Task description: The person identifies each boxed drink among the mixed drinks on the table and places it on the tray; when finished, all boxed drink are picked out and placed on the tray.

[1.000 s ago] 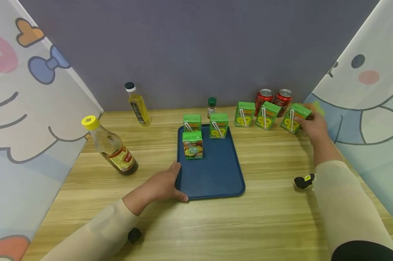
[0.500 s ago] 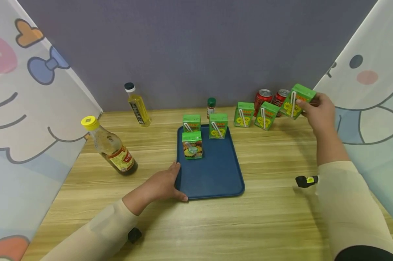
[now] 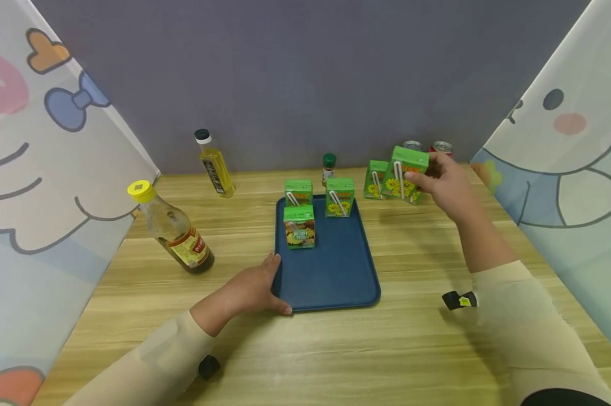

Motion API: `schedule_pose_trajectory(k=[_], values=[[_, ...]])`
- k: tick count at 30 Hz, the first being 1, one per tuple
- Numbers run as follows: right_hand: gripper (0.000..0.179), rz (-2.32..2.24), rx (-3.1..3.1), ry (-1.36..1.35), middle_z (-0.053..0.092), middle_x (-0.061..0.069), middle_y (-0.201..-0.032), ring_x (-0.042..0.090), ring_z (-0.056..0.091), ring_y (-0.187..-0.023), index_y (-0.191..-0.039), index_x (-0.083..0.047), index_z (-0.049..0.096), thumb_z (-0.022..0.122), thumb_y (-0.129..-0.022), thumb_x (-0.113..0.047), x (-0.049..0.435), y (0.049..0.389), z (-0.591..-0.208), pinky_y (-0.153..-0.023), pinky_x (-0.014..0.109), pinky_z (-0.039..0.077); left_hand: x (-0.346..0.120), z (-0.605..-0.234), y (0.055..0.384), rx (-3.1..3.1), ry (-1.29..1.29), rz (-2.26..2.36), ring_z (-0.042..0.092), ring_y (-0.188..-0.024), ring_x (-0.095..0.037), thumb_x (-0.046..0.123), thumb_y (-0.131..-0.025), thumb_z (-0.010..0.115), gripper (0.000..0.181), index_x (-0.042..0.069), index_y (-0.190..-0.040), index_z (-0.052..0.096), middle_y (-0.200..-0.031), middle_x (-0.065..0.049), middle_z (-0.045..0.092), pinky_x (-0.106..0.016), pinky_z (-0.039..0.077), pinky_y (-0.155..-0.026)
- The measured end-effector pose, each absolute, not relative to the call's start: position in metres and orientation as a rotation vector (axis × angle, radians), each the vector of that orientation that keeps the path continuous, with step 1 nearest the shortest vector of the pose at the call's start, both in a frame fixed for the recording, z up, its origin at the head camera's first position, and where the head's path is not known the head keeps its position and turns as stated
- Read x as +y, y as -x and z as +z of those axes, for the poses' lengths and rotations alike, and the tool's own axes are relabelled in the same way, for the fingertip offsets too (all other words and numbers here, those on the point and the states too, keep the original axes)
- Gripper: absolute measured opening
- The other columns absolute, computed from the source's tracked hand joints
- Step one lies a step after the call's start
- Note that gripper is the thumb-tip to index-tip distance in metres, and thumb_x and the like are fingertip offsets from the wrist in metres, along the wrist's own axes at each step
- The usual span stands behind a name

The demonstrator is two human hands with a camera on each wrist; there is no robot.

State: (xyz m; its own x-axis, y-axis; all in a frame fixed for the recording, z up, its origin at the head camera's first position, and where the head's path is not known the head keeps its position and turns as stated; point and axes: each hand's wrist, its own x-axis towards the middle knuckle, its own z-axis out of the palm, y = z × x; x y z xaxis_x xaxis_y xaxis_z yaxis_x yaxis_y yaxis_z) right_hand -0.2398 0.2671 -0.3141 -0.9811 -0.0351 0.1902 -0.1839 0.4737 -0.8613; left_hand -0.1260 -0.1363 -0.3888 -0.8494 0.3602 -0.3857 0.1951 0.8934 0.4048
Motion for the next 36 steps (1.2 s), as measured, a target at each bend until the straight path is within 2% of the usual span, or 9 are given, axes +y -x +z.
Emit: schedule_pose_trajectory(k=[6,10,13,16,21,24,31,36], values=[[0.047,1.555,-2.746,-0.388,0.058,0.005,-0.110,0.020,0.056,-0.098,-0.121,-0.013,0.053,0.070,-0.089,-0.043,0.237,0.238,-0.339,-0.077,0.032,0.053,-0.136,-0.387,0.126,2.589,-0.401,0.487,0.027,-0.147,-0.034,0.055,-0.069,0.084,0.126,0.001,-0.157,0.013,-0.163,-0.019,0.010,-0.047,0.031,-0.115],[0.050,1.510,-2.856,-0.460,0.059,0.006,-0.114,0.024,0.055,-0.108,-0.120,-0.016,0.053,0.071,-0.087,-0.050,0.220,0.239,-0.354,-0.084,0.043,0.048,-0.136,-0.388,0.125,2.589,-0.412,0.485,0.027,-0.146,-0.034,0.055,-0.069,0.084,0.126,0.001,-0.157,0.013,-0.163,-0.019,0.010,-0.047,0.031,-0.115],[0.056,1.481,-2.901,-0.525,0.059,0.006,-0.122,0.027,0.053,-0.120,-0.127,-0.017,0.052,0.070,-0.086,-0.052,0.208,0.240,-0.363,-0.091,0.047,0.046,-0.136,-0.388,0.125,2.594,-0.413,0.487,0.028,-0.146,-0.034,0.055,-0.069,0.084,0.126,0.001,-0.157,0.013,-0.163,-0.019,0.011,-0.047,0.032,-0.114],[0.057,1.472,-2.911,-0.609,0.059,0.008,-0.121,0.029,0.055,-0.118,-0.128,-0.014,0.051,0.071,-0.087,-0.048,0.199,0.242,-0.371,-0.089,0.045,0.047,-0.136,-0.388,0.126,2.598,-0.413,0.483,0.029,-0.146,-0.033,0.056,-0.069,0.084,0.126,0.001,-0.157,0.013,-0.163,-0.019,0.011,-0.047,0.032,-0.114],[0.049,1.506,-2.916,-0.702,0.062,0.008,-0.112,0.026,0.059,-0.102,-0.121,-0.013,0.053,0.073,-0.088,-0.042,0.191,0.245,-0.380,-0.081,0.040,0.048,-0.137,-0.388,0.126,2.595,-0.413,0.492,0.028,-0.146,-0.034,0.056,-0.068,0.084,0.126,0.001,-0.157,0.013,-0.163,-0.019,0.011,-0.047,0.032,-0.114],[0.050,1.519,-2.935,-0.716,0.064,0.008,-0.116,0.024,0.061,-0.106,-0.125,-0.012,0.053,0.073,-0.088,-0.039,0.188,0.246,-0.384,-0.084,0.040,0.050,-0.137,-0.389,0.127,2.593,-0.416,0.491,0.028,-0.146,-0.033,0.056,-0.068,0.084,0.126,0.001,-0.157,0.013,-0.163,-0.019,0.011,-0.047,0.032,-0.115],[0.050,1.542,-2.985,-0.707,0.060,0.013,-0.126,0.031,0.057,-0.120,-0.134,-0.009,0.047,0.069,-0.093,-0.025,0.185,0.239,-0.378,-0.090,0.045,0.050,-0.137,-0.389,0.127,2.592,-0.415,0.481,0.027,-0.146,-0.034,0.056,-0.068,0.084,0.126,0.001,-0.157,0.013,-0.163,-0.019,0.011,-0.047,0.032,-0.115],[0.053,1.569,-2.965,-0.757,0.060,0.011,-0.125,0.029,0.058,-0.118,-0.134,-0.012,0.046,0.070,-0.092,-0.035,0.187,0.241,-0.381,-0.089,0.043,0.050,-0.137,-0.389,0.128,2.589,-0.408,0.480,0.027,-0.147,-0.034,0.056,-0.068,0.084,0.126,0.001,-0.157,0.013,-0.163,-0.019,0.010,-0.048,0.031,-0.115]])
